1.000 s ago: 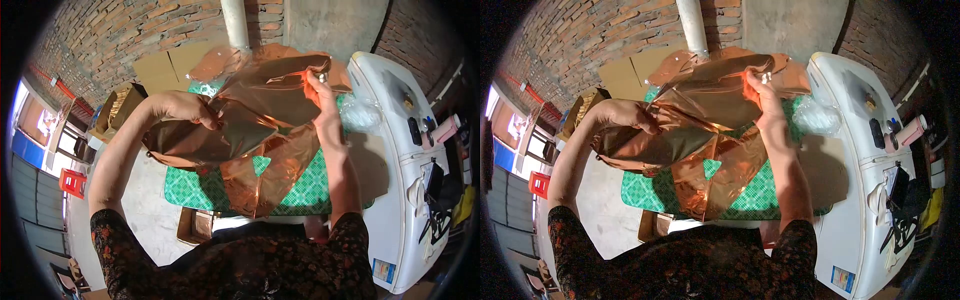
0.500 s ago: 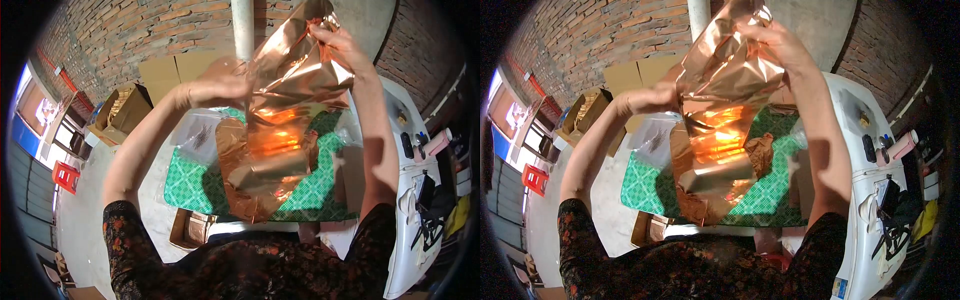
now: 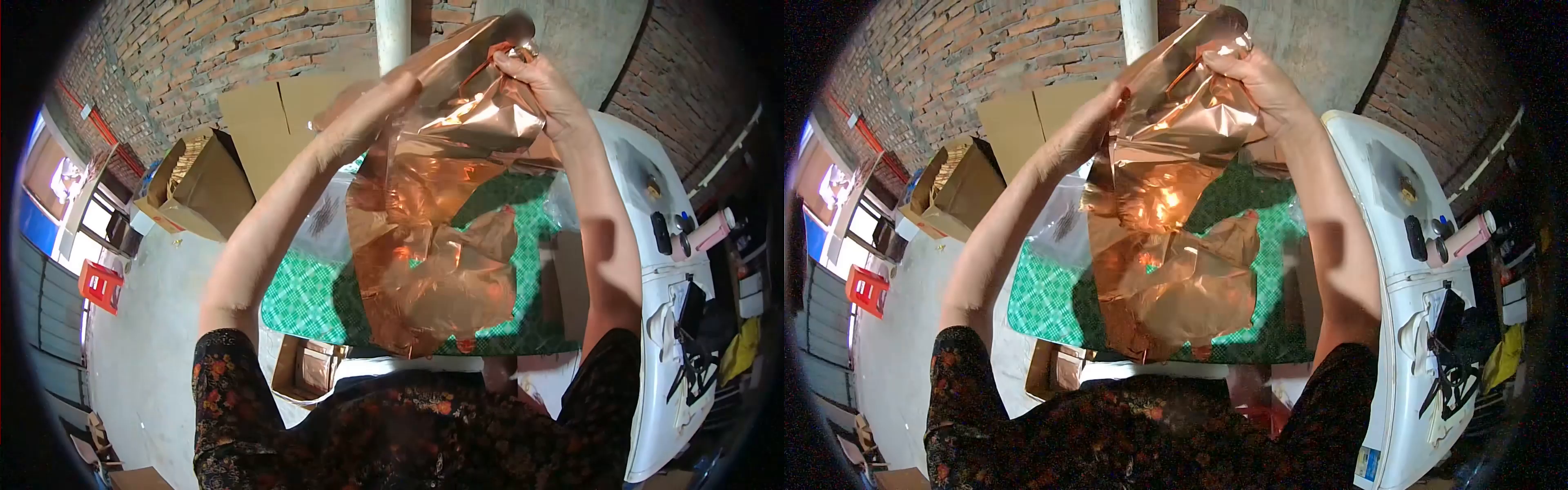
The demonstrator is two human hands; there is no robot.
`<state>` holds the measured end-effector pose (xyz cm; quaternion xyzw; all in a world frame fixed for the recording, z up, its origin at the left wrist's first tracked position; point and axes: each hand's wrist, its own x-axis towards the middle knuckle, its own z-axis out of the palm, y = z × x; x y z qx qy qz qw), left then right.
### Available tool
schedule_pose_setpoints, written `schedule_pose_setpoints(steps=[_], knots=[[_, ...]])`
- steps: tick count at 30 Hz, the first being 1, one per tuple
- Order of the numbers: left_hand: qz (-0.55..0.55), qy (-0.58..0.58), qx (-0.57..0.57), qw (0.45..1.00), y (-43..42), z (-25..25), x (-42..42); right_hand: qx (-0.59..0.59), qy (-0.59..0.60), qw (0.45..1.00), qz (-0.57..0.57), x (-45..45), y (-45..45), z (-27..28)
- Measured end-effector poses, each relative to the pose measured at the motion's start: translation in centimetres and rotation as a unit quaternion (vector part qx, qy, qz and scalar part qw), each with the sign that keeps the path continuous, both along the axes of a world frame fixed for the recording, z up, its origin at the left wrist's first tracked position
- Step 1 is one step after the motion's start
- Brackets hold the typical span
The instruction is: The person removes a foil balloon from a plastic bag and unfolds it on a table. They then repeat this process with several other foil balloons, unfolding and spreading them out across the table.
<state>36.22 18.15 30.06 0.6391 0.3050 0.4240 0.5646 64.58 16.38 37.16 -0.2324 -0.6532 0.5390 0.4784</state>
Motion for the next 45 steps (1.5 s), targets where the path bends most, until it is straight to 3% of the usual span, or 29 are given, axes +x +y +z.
schedule_pose_setpoints(steps=[3, 6, 9, 11, 12, 15, 18, 21, 22, 24, 25, 27, 29, 31, 32, 33, 34, 35, 36, 39, 45], knots=[[0.076, -0.167, 0.011, 0.983, -0.2, 0.7, 0.4, -0.024, 0.005, 1.0, -0.009, -0.4, 0.2, -0.3], [-0.019, -0.269, 0.042, 0.962, -0.6, 2.3, -0.6, -0.043, -0.006, 0.998, -0.039, -1.2, 0.0, -1.2], [-0.038, -0.196, 0.068, 0.978, -1.7, 3.4, -1.2, -0.077, 0.014, 0.995, -0.057, -1.7, 1.2, -2.8], [0.032, -0.093, 0.112, 0.989, -2.5, 4.0, -1.4, -0.076, 0.003, 0.995, -0.062, -1.7, 1.5, -3.1], [0.036, -0.101, 0.138, 0.985, -2.1, 3.8, -1.4, -0.078, 0.001, 0.996, -0.043, -1.7, 1.5, -3.1], [0.072, -0.019, 0.112, 0.991, -2.3, 4.5, -1.8, -0.069, 0.0, 0.996, -0.062, -3.0, 1.0, -3.0], [0.176, -0.021, -0.015, 0.984, -1.4, 4.4, -1.8, -0.048, 0.002, 0.998, -0.048, -3.4, 1.1, -2.8], [0.216, 0.071, 0.018, 0.974, -0.6, 5.5, -2.7, -0.058, -0.037, 0.995, -0.075, -3.2, 1.1, -1.9], [0.18, -0.072, 0.079, 0.978, 2.3, 3.0, -3.3, -0.035, -0.02, 0.996, -0.086, -3.4, 1.7, -2.2], [0.172, -0.07, 0.183, 0.965, 1.6, 3.5, -3.4, -0.041, 0.011, 0.996, -0.084, -4.0, 0.1, -1.2], [0.185, -0.086, 0.139, 0.969, -0.2, 5.1, -2.9, -0.043, 0.026, 0.995, -0.083, -4.3, -0.5, -0.8], [0.242, 0.057, 0.242, 0.938, -2.4, 7.5, -2.3, -0.008, 0.007, 0.999, -0.052, -2.6, 1.6, -1.1], [0.249, 0.116, 0.307, 0.911, -1.3, 7.6, -3.0, 0.01, 0.007, 0.998, -0.06, -2.8, 1.6, -0.7], [0.353, 0.257, 0.564, 0.701, 0.2, 8.0, -3.8, 0.021, 0.056, 0.993, -0.098, -3.7, 1.1, -0.8], [0.358, 0.307, 0.507, 0.722, 0.3, 8.7, -3.8, 0.011, 0.052, 0.994, -0.093, -3.4, 1.4, -1.0], [0.312, 0.149, 0.422, 0.838, 0.7, 9.3, -3.2, 0.001, 0.048, 0.995, -0.087, -3.3, 1.6, -1.1], [0.25, -0.016, 0.317, 0.915, 0.5, 10.3, -1.8, -0.002, 0.056, 0.996, -0.074, -3.3, 1.7, -1.1], [0.175, -0.18, 0.198, 0.947, 0.3, 11.1, -1.0, -0.005, 0.064, 0.996, -0.062, -3.3, 1.6, -1.2], [0.237, -0.064, 0.232, 0.941, 0.1, 11.8, -1.5, -0.009, 0.071, 0.996, -0.05, -3.2, 1.6, -1.3], [0.238, -0.11, 0.206, 0.943, 1.8, 11.4, -2.3, 0.019, 0.12, 0.99, -0.067, -3.8, 1.3, -0.9], [0.205, -0.219, 0.197, 0.933, -0.3, 12.1, -1.5, 0.006, 0.093, 0.994, -0.049, -2.0, 2.0, -0.8]])
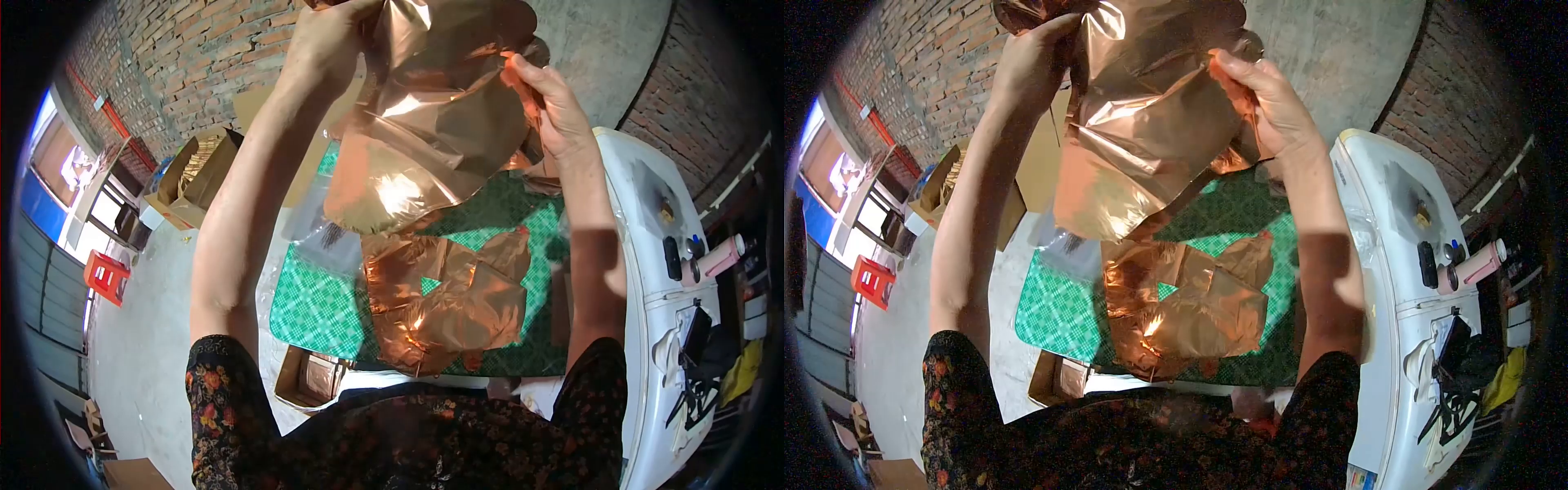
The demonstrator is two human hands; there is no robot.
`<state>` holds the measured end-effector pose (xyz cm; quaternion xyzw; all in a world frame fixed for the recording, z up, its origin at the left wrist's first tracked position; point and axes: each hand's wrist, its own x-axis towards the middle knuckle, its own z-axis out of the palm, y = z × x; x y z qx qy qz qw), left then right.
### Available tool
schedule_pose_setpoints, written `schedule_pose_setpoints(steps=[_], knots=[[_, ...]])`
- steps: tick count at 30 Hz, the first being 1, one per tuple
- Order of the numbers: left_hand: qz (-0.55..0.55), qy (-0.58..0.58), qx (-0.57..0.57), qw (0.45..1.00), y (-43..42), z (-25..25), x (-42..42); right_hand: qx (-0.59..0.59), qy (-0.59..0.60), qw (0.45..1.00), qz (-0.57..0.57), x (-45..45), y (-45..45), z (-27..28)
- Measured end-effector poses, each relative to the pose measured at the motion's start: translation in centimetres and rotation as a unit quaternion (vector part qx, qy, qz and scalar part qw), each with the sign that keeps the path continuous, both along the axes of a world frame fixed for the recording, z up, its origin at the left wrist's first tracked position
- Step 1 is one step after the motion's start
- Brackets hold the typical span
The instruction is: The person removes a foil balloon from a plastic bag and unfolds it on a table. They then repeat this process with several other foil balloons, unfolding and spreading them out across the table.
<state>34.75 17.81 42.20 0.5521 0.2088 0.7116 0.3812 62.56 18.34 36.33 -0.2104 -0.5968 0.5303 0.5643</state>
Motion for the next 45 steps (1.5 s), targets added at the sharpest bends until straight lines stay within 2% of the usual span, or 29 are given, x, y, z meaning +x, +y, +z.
schedule_pose_setpoints(steps=[3, 6, 8, 9, 13, 14, 15, 16, 18, 19, 20, 22, 24, 26, 27, 31, 34, 35, 38, 39, 41, 43, 45], knots=[[0.0, -0.007, 0.011, 1.0, -0.6, 0.7, 0.3, -0.006, 0.025, 0.987, 0.157, 0.0, 1.4, -0.4], [-0.024, 0.024, 0.011, 0.999, 1.1, 0.7, -2.4, -0.035, 0.104, 0.983, 0.146, -0.2, 1.8, -1.3], [0.003, 0.028, -0.073, 0.997, 0.9, 1.5, -4.3, 0.009, 0.093, 0.983, 0.158, 0.4, 2.5, -1.8], [-0.006, -0.032, 0.001, 0.999, 1.4, 1.6, -3.8, 0.03, 0.086, 0.982, 0.164, 0.7, 2.9, -2.0], [-0.124, -0.023, -0.013, 0.992, -1.2, 3.6, -5.0, 0.035, 0.058, 0.995, 0.075, 0.7, 4.0, -1.9], [-0.199, -0.048, -0.044, 0.978, 4.9, 3.3, -12.0, 0.03, 0.056, 0.997, 0.036, 0.0, 3.7, -1.6], [-0.184, -0.021, -0.045, 0.982, 4.4, 3.4, -12.5, 0.024, 0.054, 0.998, -0.002, -0.3, 3.5, -1.2], [-0.168, 0.007, -0.046, 0.985, 3.5, 3.5, -12.6, 0.006, 0.034, 0.999, 0.012, -0.3, 3.5, -0.8], [-0.191, 0.027, -0.075, 0.978, 2.1, 3.4, -11.0, -0.033, -0.007, 0.999, 0.041, -0.4, 3.6, 0.3], [-0.201, 0.037, -0.09, 0.975, 1.2, 3.2, -9.6, -0.003, -0.01, 0.998, 0.069, -1.3, 3.3, 1.0], [-0.119, 0.031, -0.117, 0.986, 0.0, 2.8, -7.7, 0.026, -0.012, 0.995, 0.098, -2.3, 2.9, 1.7], [-0.063, 0.079, -0.077, 0.992, -1.0, 1.9, -5.5, 0.071, -0.022, 0.987, 0.144, -4.0, 2.2, 3.1], [-0.057, 0.06, -0.13, 0.988, -1.3, 1.2, -4.0, 0.082, -0.024, 0.985, 0.152, -4.9, 1.9, 4.3], [-0.129, 0.044, -0.044, 0.99, 0.9, 0.2, -3.8, 0.083, -0.033, 0.985, 0.147, -5.2, 1.8, 5.1], [-0.14, -0.018, -0.058, 0.988, 0.4, 0.4, -3.0, 0.082, -0.033, 0.986, 0.144, -5.3, 1.7, 5.3], [-0.191, 0.022, -0.058, 0.98, -1.7, 0.3, -1.2, 0.058, -0.015, 0.993, 0.107, -5.1, 1.9, 5.1], [-0.198, 0.038, 0.001, 0.979, 0.6, -0.2, -2.2, 0.021, 0.018, 0.997, 0.075, -4.9, 1.9, 2.8], [-0.145, -0.023, -0.035, 0.989, -1.1, 0.8, -0.7, 0.009, 0.028, 0.997, 0.068, -5.0, 1.9, 1.7], [-0.109, -0.049, -0.042, 0.992, -0.7, 1.4, -0.1, -0.039, 0.078, 0.995, 0.044, -5.4, 2.2, -1.8], [-0.102, -0.027, -0.05, 0.993, 0.4, 1.0, -0.8, -0.058, 0.099, 0.993, 0.042, -5.7, 2.2, -3.2], [-0.085, -0.07, -0.043, 0.993, 0.6, 0.9, -0.3, -0.08, 0.135, 0.987, 0.038, -6.4, 2.1, -6.1], [-0.065, -0.114, -0.046, 0.99, 1.0, 0.9, 0.1, -0.052, 0.15, 0.987, 0.034, -7.1, 1.7, -8.9], [-0.046, -0.132, -0.023, 0.99, 2.1, 0.6, 0.2, 0.028, 0.156, 0.986, 0.057, -7.5, 1.1, -11.7]])
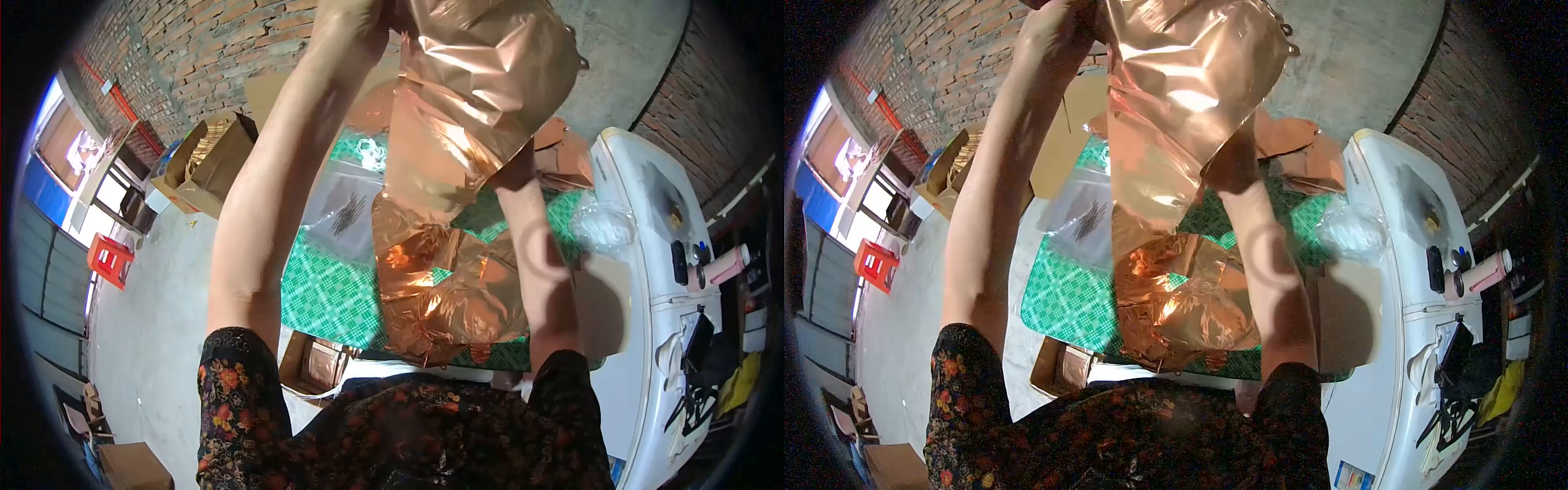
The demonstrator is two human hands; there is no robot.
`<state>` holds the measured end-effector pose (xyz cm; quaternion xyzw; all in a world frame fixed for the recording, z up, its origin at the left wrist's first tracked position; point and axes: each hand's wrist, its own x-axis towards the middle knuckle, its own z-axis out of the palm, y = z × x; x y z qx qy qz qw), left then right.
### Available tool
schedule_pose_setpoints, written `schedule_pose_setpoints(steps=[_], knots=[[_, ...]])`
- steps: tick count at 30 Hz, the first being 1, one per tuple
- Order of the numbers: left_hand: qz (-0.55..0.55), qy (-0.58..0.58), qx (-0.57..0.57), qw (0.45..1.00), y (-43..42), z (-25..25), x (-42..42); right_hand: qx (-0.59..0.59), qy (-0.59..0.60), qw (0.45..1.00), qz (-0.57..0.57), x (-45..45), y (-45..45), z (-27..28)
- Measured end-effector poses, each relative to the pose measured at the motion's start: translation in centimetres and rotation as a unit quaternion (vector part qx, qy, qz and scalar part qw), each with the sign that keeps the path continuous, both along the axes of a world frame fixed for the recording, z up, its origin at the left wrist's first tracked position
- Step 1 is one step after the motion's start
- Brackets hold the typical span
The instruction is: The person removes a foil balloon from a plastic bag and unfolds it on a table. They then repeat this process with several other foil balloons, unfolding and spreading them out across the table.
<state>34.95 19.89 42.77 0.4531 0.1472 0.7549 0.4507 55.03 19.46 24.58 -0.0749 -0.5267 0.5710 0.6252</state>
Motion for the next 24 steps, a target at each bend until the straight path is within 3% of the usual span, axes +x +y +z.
schedule_pose_setpoints(steps=[1, 3, 6, 7, 8, 10, 11, 12, 13, 14, 15, 17, 19, 20, 21, 24], knots=[[0.01, -0.009, 0.009, 1.0, 0.9, -0.3, -0.1, -0.162, 0.134, 0.972, 0.101, -0.2, -2.1, 1.0], [0.033, 0.041, -0.03, 0.998, 4.7, -1.8, -1.6, -0.175, 0.183, 0.914, 0.316, -0.2, -3.1, -0.1], [0.062, 0.09, -0.027, 0.994, 7.1, -4.6, -4.4, -0.206, 0.206, 0.875, 0.387, -0.9, -3.4, -2.0], [0.07, 0.102, -0.017, 0.992, 7.7, -5.7, -5.0, -0.28, 0.136, 0.914, 0.26, -1.5, -3.4, -2.5], [0.167, 0.213, 0.008, 0.963, 8.7, -6.9, -5.3, -0.25, 0.088, 0.929, 0.26, -1.6, -2.9, -3.9], [0.391, 0.4, 0.038, 0.828, 10.7, -9.3, -5.9, -0.206, 0.021, 0.951, 0.231, -2.3, -1.3, -5.9], [0.36, 0.424, 0.01, 0.831, 10.6, -9.9, -6.7, -0.291, -0.016, 0.952, 0.097, -3.8, -2.3, -4.8], [0.33, 0.449, -0.017, 0.83, 10.4, -10.4, -7.5, -0.281, -0.104, 0.942, 0.149, -3.6, -0.3, -6.1], [0.235, 0.297, -0.127, 0.917, 8.7, -9.8, -5.9, -0.269, -0.19, 0.923, 0.199, -3.5, 1.7, -7.6], [0.167, 0.093, -0.219, 0.957, 6.9, -9.1, -4.2, -0.273, -0.176, 0.93, 0.171, -4.0, 1.8, -7.3], [0.175, -0.005, -0.254, 0.951, 7.9, -9.1, -4.4, -0.277, -0.162, 0.936, 0.142, -4.8, 2.0, -6.9], [0.205, 0.007, -0.236, 0.95, 11.8, -11.1, -7.0, -0.287, -0.18, 0.933, 0.119, -5.2, 4.3, -7.3], [0.102, -0.053, -0.145, 0.983, 15.6, -12.9, -10.1, -0.304, -0.149, 0.931, 0.134, -5.4, 6.8, -6.9], [0.136, -0.088, -0.179, 0.97, 16.8, -13.0, -10.1, -0.252, -0.128, 0.949, 0.139, -5.4, 8.4, -6.9], [0.135, -0.033, -0.146, 0.979, 18.0, -13.0, -10.9, -0.258, -0.133, 0.948, 0.13, -5.1, 10.0, -6.7], [0.164, -0.122, -0.135, 0.969, 21.8, -12.7, -10.2, -0.262, -0.12, 0.955, 0.074, -5.3, 14.4, -6.0]])
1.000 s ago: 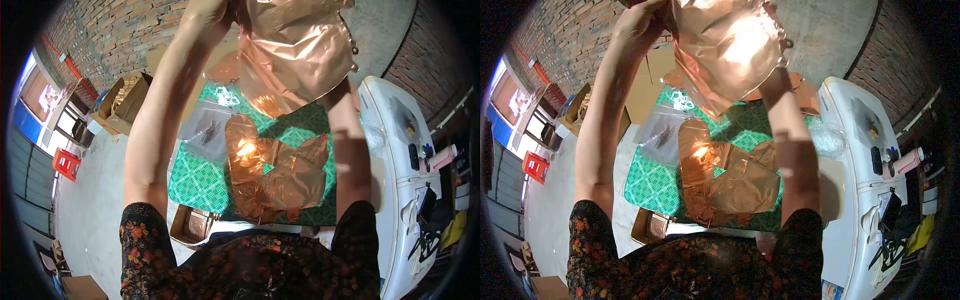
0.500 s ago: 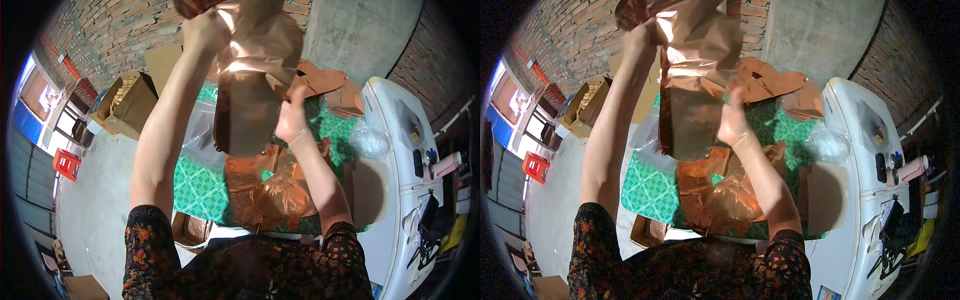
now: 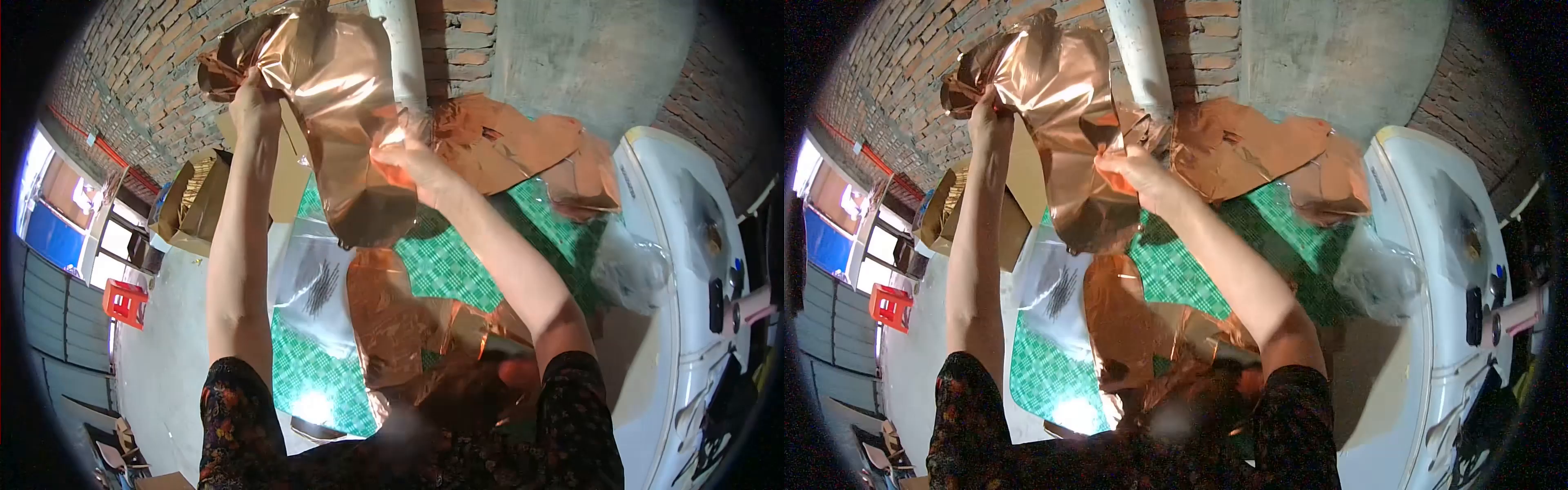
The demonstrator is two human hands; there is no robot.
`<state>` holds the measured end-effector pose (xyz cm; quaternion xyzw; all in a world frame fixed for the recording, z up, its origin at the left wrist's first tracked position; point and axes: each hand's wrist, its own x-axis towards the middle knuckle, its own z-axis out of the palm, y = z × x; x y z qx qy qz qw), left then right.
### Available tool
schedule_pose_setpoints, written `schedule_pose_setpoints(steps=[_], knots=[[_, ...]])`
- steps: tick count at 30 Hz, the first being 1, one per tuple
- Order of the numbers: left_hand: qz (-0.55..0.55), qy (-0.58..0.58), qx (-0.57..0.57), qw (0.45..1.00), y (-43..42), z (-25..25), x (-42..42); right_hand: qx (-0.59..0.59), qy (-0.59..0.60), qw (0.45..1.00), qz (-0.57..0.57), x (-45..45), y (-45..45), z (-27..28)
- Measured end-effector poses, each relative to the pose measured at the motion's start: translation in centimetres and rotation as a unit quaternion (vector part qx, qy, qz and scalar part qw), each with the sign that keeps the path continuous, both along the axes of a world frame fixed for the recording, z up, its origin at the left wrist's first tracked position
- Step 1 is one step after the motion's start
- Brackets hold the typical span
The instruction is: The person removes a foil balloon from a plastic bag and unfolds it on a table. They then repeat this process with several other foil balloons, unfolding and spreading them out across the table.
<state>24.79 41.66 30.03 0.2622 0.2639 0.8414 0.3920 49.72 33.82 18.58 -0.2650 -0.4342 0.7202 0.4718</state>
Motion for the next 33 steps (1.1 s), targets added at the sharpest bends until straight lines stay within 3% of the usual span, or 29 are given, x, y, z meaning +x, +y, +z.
schedule_pose_setpoints(steps=[5, 8, 9, 11, 12, 14, 15, 17, 18, 21, 22, 25, 28, 31, 33], knots=[[0.007, 0.035, -0.008, 0.999, 5.4, -1.3, 1.8, 0.014, -0.035, 0.999, -0.035, 0.5, 7.9, -2.2], [-0.075, 0.006, 0.052, 0.996, 16.2, -7.0, -4.7, 0.017, -0.099, 0.993, -0.062, 0.4, 11.6, -4.0], [-0.084, 0.074, 0.054, 0.992, 17.4, -8.1, -5.1, 0.018, -0.125, 0.99, -0.068, 0.4, 12.4, -4.3], [-0.034, 0.351, 0.051, 0.935, 16.1, -10.7, -4.4, 0.033, -0.128, 0.989, -0.067, 0.5, 13.9, -5.5], [-0.034, 0.389, 0.014, 0.92, 16.0, -11.9, -4.1, 0.036, -0.116, 0.991, -0.054, 0.3, 15.1, -6.6], [-0.082, 0.342, -0.097, 0.931, 17.3, -15.9, -3.4, -0.018, -0.131, 0.988, -0.077, -0.4, 16.9, -8.7], [-0.001, 0.409, -0.22, 0.886, 19.5, -18.7, -4.0, -0.007, -0.18, 0.979, -0.093, -0.9, 17.7, -9.8], [0.147, 0.52, -0.407, 0.737, 15.4, -18.4, -1.0, 0.011, -0.288, 0.949, -0.125, -1.5, 19.0, -11.4], [0.157, 0.561, -0.38, 0.719, 15.7, -19.5, -1.3, 0.029, -0.357, 0.929, -0.093, -0.7, 17.2, -8.9], [0.217, 0.677, -0.296, 0.638, 11.6, -20.0, 1.4, 0.043, -0.279, 0.954, -0.103, -1.2, 19.0, -11.6], [0.179, 0.719, -0.278, 0.612, 9.3, -18.7, 3.3, 0.048, -0.308, 0.945, -0.098, -1.5, 20.9, -13.6], [0.074, 0.827, -0.218, 0.513, 9.5, -20.7, 3.6, 0.016, -0.307, 0.947, -0.098, -1.3, 19.0, -11.5], [-0.006, 0.81, -0.255, 0.528, 6.3, -20.6, 6.3, 0.002, -0.277, 0.953, -0.125, -1.4, 20.2, -13.7], [0.025, 0.807, -0.25, 0.535, 5.5, -21.1, 7.2, 0.013, -0.403, 0.905, -0.136, -1.1, 19.0, -12.4], [0.021, 0.808, -0.243, 0.537, 5.1, -20.8, 7.3, 0.013, -0.419, 0.899, -0.128, -1.0, 17.8, -11.1]])
